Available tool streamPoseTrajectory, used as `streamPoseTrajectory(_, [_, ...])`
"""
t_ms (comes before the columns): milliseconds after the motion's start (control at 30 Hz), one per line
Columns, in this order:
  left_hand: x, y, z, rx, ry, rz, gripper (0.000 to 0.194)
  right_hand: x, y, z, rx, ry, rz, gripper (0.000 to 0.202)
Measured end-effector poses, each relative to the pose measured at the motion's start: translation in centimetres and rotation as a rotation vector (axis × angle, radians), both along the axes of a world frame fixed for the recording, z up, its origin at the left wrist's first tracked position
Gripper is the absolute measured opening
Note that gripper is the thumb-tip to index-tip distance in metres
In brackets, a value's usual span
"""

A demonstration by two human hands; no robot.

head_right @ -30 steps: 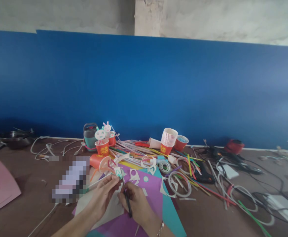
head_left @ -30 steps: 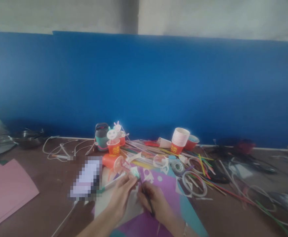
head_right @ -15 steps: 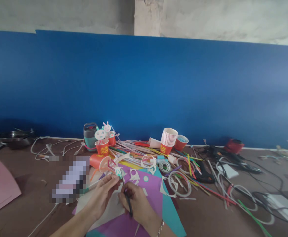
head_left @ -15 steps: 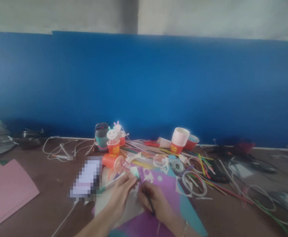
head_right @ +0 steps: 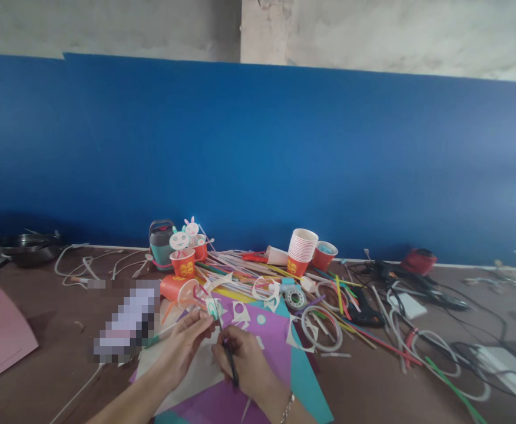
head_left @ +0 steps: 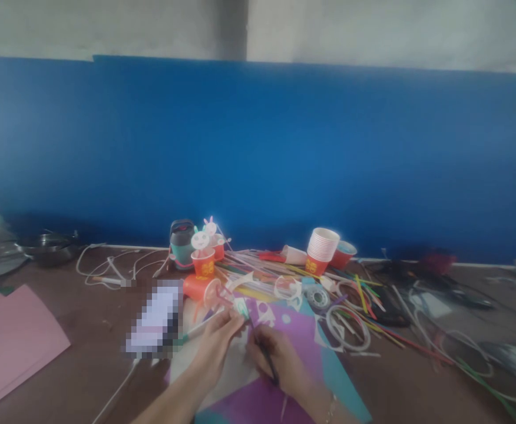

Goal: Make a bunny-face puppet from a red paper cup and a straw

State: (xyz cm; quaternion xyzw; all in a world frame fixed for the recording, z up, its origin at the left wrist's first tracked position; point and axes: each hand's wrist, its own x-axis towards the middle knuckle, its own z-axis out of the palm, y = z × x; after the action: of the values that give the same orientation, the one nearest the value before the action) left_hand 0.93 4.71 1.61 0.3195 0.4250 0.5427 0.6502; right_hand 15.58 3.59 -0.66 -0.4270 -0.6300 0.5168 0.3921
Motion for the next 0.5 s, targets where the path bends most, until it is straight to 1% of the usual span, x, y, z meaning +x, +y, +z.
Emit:
streamPoseTrajectory(100, [-0.08, 0.04, -0.17, 0.012, 0.011, 0.000, 0.025, 0.01, 0.04, -0.01, -0.011, 0.020, 0.006, 0.027])
streamPoseTrajectory(300, [-0.31, 0.22, -0.51, 0.059, 0.071, -0.018, 0.024, 0.05, 0.13, -0.58, -0.010, 0.027, 0.015, 0.024])
streamPoseTrajectory(400, [-0.42, 0.29, -0.62, 0.094, 0.120, -0.042, 0.024, 0.02, 0.06, -0.28, -0.037, 0.019, 0.008, 0.025])
streamPoseTrajectory(500, [-0.46, 0.27, -0.69, 0.098, 0.147, -0.057, 0.025, 0.02, 0.05, -0.03, 0.009, 0.001, 0.002, 0.024])
